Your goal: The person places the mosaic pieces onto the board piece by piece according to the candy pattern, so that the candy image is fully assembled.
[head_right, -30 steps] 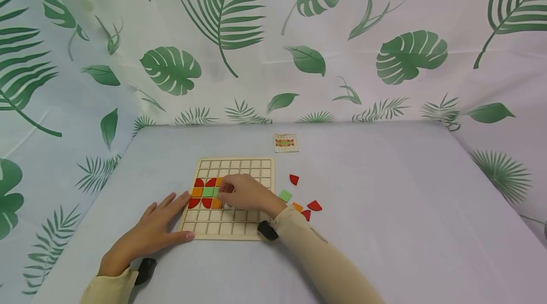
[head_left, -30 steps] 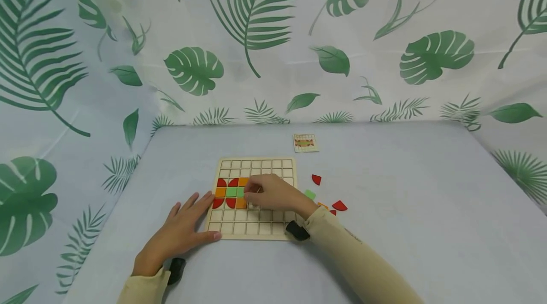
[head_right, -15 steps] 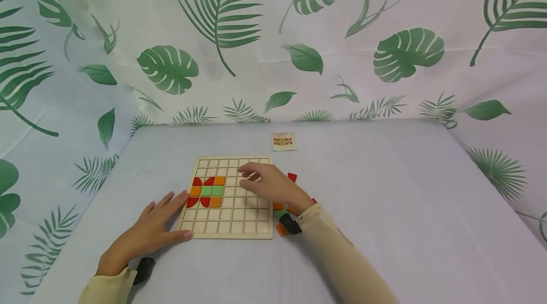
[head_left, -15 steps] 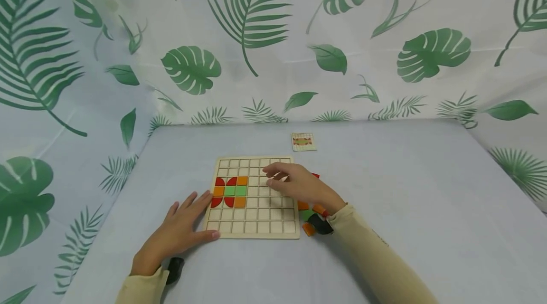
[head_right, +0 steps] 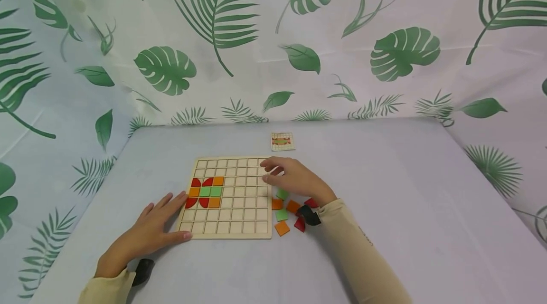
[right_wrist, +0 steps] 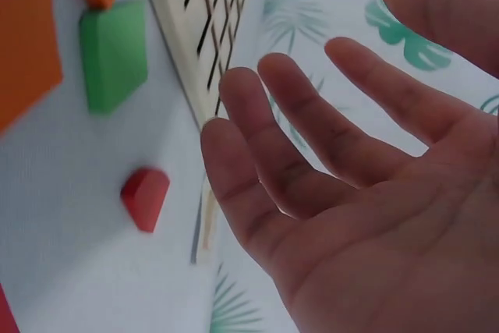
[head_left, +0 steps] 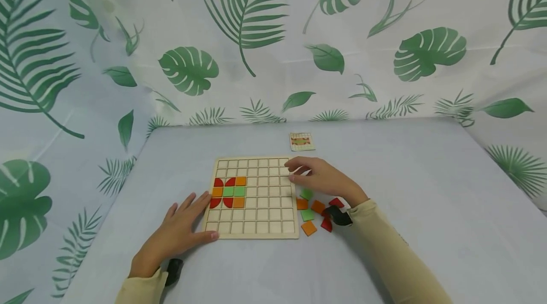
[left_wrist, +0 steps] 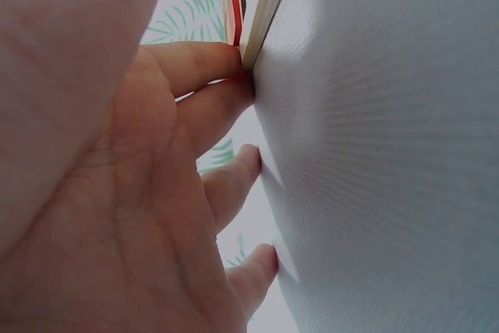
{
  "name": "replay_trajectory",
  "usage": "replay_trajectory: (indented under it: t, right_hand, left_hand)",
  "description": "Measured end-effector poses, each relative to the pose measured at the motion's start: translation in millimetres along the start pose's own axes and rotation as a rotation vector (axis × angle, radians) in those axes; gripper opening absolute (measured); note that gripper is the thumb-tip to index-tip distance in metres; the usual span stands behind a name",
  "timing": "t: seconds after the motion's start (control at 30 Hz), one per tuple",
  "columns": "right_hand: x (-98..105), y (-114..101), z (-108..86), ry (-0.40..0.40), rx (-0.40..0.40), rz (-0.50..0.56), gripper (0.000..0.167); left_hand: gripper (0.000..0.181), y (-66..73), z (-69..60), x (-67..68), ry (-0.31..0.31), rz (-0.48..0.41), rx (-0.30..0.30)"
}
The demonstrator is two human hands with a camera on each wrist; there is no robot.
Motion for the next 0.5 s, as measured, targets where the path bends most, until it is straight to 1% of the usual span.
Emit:
replay_trajectory:
  t: [0.1,0.23,0.4,0.5]
  right_hand:
    - [5.1,6.1,-2.7,0.004,-0.022,-0.003,0.04]
    - [8.6,11.7,-7.2,0.003,-0.014,-0.005,0.038]
    - [12.5,17.1,-13.6,0.005,-0.019,-0.047,0.036]
    - [13.3,19.9,-17.4,-0.01,-0.029,-0.072,0.035]
  left_hand:
    - [0.105,0.0,1.5,-0.1,0.001,0.002,-0.004]
    - [0.106,-1.5,1.8,-1.4,-0.009,0.002,0.013]
    - [0.107,-1.9,1.5,-0.5,-0.006,0.0,0.02]
    - [0.108,-2.0,1.7,-0.2,-0.006,-0.01,0.025]
Point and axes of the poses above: each hand's wrist, its own z-axis towards the middle knuckle, its own x-axis out of the back of the hand, y = z × x, the point moved 8 cm from there along z, towards the middle knuckle, and after that the axes turned 4 degrees about -x, right-handed, at the moved point
